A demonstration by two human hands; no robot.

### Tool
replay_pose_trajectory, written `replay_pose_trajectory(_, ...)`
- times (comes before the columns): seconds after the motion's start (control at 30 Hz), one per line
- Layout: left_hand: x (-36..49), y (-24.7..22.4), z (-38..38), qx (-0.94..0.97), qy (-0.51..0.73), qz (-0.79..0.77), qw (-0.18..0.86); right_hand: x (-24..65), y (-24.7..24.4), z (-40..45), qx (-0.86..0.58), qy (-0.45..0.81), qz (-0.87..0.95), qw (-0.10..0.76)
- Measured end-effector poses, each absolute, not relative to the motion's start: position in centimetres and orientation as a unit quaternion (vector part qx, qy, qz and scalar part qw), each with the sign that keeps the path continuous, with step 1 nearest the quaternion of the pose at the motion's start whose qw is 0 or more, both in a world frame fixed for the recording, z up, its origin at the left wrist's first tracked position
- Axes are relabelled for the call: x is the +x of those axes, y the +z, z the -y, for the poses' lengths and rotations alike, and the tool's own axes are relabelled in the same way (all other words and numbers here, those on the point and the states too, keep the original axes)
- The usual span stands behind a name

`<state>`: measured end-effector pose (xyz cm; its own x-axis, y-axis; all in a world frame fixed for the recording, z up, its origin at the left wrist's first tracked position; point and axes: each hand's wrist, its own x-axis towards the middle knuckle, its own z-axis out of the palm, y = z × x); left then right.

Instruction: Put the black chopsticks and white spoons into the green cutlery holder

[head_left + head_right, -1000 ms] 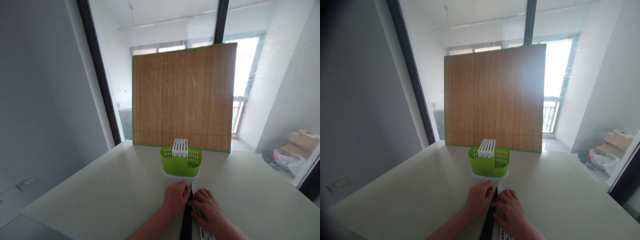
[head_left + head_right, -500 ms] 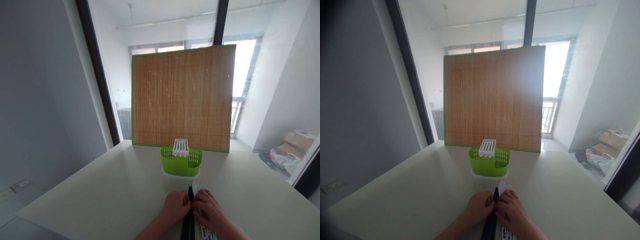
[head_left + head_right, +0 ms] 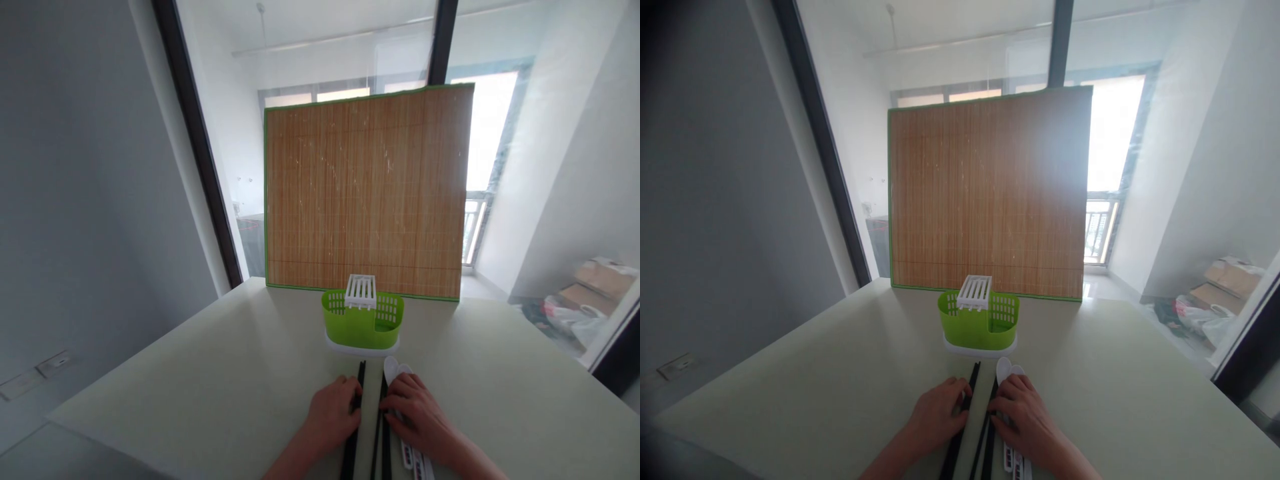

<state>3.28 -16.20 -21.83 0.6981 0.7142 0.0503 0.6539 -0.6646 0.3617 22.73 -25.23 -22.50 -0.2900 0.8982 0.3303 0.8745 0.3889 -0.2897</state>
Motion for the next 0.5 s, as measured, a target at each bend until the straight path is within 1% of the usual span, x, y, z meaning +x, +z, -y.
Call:
replay_pose_trajectory(0.17,2.88,-21.32,17.04,0.911,0.064,-0.385,0.137,22.50,-22.15,25.21,-0.552,0.016,0.811,0.193)
replay_pose_trajectory(0.4,3.15,-20.90,16.92,0.870,0.004,-0.493,-0.003,22.78,-22.33,25.20,-0.552,0.010,0.809,0.203)
replay_pose_trajectory(0.5,3.46,-21.03,16.72,0.867,-0.003,-0.498,-0.028,22.88,-22.38,25.11,-0.548,0.010,0.812,0.203)
